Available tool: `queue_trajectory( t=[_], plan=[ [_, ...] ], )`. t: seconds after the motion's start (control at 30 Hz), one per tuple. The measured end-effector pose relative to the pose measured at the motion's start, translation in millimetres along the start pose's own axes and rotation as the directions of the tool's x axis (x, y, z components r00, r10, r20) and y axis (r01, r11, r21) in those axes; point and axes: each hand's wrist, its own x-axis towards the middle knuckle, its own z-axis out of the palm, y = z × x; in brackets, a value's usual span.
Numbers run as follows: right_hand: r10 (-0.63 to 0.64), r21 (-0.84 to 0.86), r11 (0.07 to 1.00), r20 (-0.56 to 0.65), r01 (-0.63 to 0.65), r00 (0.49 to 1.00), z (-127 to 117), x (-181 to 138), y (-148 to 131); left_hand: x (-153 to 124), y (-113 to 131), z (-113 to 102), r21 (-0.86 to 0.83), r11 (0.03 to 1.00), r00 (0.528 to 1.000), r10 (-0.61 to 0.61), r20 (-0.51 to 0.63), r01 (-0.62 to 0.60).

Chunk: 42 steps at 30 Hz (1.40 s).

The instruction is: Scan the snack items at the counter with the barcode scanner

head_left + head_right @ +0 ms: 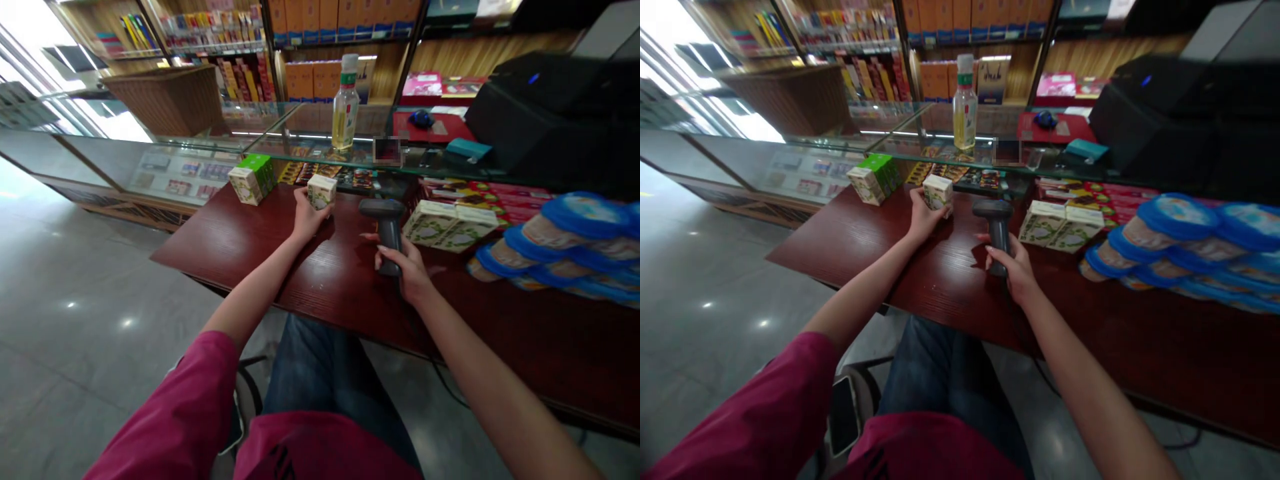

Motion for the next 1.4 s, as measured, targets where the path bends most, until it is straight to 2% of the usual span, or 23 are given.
queue_trajectory(
  t=[0.1, 0.17, 0.27, 0.37, 0.43, 0.57, 0.63, 0.73, 0.83, 0.93, 1.23, 1.33, 1.4],
  plan=[
    [-0.007, 0.011, 1.000, -0.035, 0.007, 0.999, -1.6, 3.6, 4.3, -3.0, 1.8, 4.5, -0.029, 0.998, 0.998, 0.056, 0.025, -0.055],
    [-0.015, 0.000, 1.000, -0.049, 0.015, 0.999, -3.2, 5.8, 8.0, -6.0, 0.8, -7.7, -0.043, 0.998, 0.990, 0.050, 0.130, -0.044],
    [-0.042, -0.049, 0.998, -0.056, 0.039, 0.998, -5.4, 7.3, 12.3, -7.3, -0.5, -37.0, -0.088, 0.996, 0.923, 0.059, 0.380, -0.027],
    [-0.075, -0.100, 0.993, -0.060, 0.069, 0.995, -5.5, 6.3, 13.2, -3.4, 2.7, -54.8, -0.181, 0.983, 0.884, 0.097, 0.458, -0.014],
    [-0.082, -0.121, 0.990, -0.063, 0.074, 0.995, -4.5, 4.7, 12.4, -0.3, 7.4, -52.5, -0.240, 0.971, 0.874, 0.104, 0.474, 0.015],
    [-0.063, -0.128, 0.990, -0.066, 0.054, 0.996, -3.0, 0.9, 9.3, 1.0, 13.6, -27.7, -0.313, 0.946, 0.822, 0.108, 0.560, 0.088],
    [-0.042, -0.116, 0.993, -0.060, 0.035, 0.997, -2.8, -1.3, 7.9, 0.4, 11.9, -16.4, -0.321, 0.939, 0.849, 0.065, 0.524, 0.126],
    [-0.044, -0.116, 0.992, -0.028, 0.041, 0.999, -1.9, -4.9, 6.8, 0.8, 5.4, -8.4, -0.324, 0.917, 0.922, -0.105, 0.373, 0.235],
    [-0.057, -0.136, 0.989, 0.064, 0.065, 0.996, 0.3, -8.8, 7.4, 2.2, -0.6, -9.3, -0.331, 0.890, 0.939, -0.241, 0.245, 0.314],
    [-0.046, -0.155, 0.985, 0.149, 0.070, 0.988, 3.0, -11.4, 9.9, 2.0, -3.2, -13.1, -0.312, 0.893, 0.943, -0.280, 0.180, 0.325],
    [-0.035, -0.165, 0.984, 0.172, 0.063, 0.985, 5.3, -7.4, 24.4, 0.2, -6.6, -10.9, -0.302, 0.895, 0.943, -0.298, 0.147, 0.329],
    [-0.033, -0.168, 0.984, 0.167, 0.061, 0.985, 5.6, -8.3, 22.9, 2.8, -8.0, -13.4, -0.305, 0.897, 0.944, -0.272, 0.186, 0.319],
    [-0.041, -0.157, 0.986, 0.139, 0.062, 0.990, 5.3, -8.8, 20.1, 4.6, -6.3, -22.2, -0.299, 0.910, 0.943, -0.211, 0.259, 0.286]
  ],
)
